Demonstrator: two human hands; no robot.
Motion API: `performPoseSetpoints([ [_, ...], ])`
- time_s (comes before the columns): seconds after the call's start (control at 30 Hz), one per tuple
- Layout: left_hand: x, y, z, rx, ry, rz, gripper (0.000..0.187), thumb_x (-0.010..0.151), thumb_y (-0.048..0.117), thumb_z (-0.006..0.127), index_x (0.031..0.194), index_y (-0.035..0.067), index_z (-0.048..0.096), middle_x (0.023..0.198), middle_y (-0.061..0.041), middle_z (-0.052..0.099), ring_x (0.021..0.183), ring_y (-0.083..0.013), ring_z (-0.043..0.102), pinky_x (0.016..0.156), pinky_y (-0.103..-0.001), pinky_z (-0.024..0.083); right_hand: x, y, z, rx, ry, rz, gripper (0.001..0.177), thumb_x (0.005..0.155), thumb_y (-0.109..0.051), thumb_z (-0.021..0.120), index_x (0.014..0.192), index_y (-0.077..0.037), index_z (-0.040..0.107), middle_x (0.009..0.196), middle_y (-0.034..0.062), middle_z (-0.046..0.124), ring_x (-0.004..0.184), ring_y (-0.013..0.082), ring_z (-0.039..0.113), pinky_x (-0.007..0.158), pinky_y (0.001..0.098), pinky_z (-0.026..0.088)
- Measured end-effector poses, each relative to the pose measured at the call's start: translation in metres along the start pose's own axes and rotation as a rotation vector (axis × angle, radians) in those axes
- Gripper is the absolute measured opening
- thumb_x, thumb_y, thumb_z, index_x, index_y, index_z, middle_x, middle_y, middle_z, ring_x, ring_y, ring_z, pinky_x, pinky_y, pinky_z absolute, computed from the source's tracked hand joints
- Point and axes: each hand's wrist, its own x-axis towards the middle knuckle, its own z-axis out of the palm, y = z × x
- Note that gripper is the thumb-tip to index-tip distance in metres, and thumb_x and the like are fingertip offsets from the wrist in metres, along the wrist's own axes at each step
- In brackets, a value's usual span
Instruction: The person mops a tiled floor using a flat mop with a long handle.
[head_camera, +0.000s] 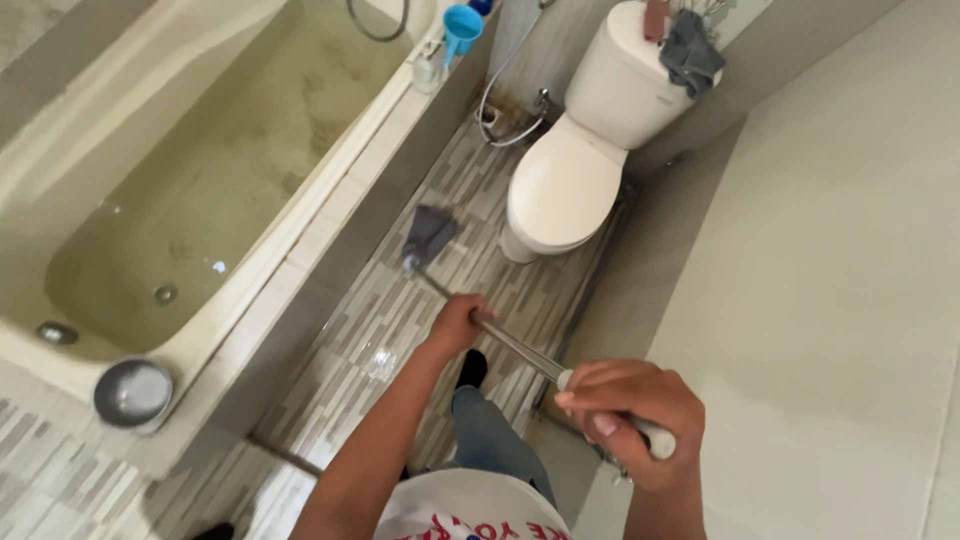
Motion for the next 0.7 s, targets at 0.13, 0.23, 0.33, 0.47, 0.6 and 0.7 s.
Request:
performPoseSetpoints([
  [0.13,-0.093,0.029,-0.037,0.259,-0.034,-0.341,0.02,0.078,0.0,0.075,0.07,0.001,0.057,0.069,-0.021,0.058,0.066,-0.0348,0.057,0.064,-0.045,0.047,-0.014,-0.004,0.029,0.143,-0.036,0.032,0.028,0.083,0.001,0.057,0.104,0.01,0.074,0.058,0.0046,0.058,0.052,0.0145,0.055,0.06,0.0348,0.052],
  [0.23,-0.154,0.045,-0.053,0.325,0.05,-0.375,0.037,0.086,0.018,0.079,0.065,0.0,0.056,0.062,-0.022,0.054,0.061,-0.0406,0.051,0.061,-0.048,0.043,-0.024,-0.002,0.045,0.262,-0.128,0.098,0.029,0.091,-0.007,0.058,0.109,0.009,0.074,0.059,0.0056,0.058,0.054,0.016,0.056,0.064,0.0365,0.052],
  [0.33,-0.198,0.048,-0.065,0.366,0.111,-0.457,0.047,0.088,0.026,0.079,0.06,-0.002,0.054,0.06,-0.024,0.053,0.06,-0.044,0.049,0.06,-0.049,0.044,-0.026,0.012,0.056,0.457,-0.196,0.213,0.031,0.095,-0.011,0.06,0.111,0.011,0.074,0.059,0.0082,0.057,0.053,0.0179,0.055,0.064,0.0371,0.051],
  [0.47,-0.213,0.039,-0.064,0.411,0.158,-0.613,0.045,0.089,0.027,0.077,0.06,-0.001,0.056,0.061,-0.024,0.058,0.062,-0.0437,0.055,0.061,-0.049,0.046,-0.029,0.031,0.054,0.573,-0.147,0.285,0.031,0.099,-0.013,0.063,0.112,0.013,0.074,0.06,0.0086,0.056,0.052,0.0156,0.049,0.059,0.037,0.046],
  [0.6,-0.161,0.045,-0.052,0.351,0.183,-0.495,0.02,0.072,0.015,0.079,0.066,0.003,0.064,0.066,-0.02,0.063,0.064,-0.0406,0.063,0.059,-0.048,0.049,-0.016,0.03,0.014,0.516,-0.02,0.204,0.029,0.099,-0.012,0.066,0.113,0.013,0.074,0.059,0.0086,0.056,0.05,0.0154,0.047,0.054,0.0363,0.044],
  [0.7,-0.09,0.064,-0.036,0.354,0.192,-0.523,0.024,0.079,0.018,0.079,0.068,0.003,0.065,0.066,-0.021,0.063,0.064,-0.0413,0.061,0.059,-0.049,0.047,0.006,0.021,-0.026,0.451,0.046,0.108,0.025,0.101,-0.008,0.066,0.114,0.011,0.073,0.058,0.0057,0.053,0.051,0.0153,0.045,0.056,0.0379,0.044],
])
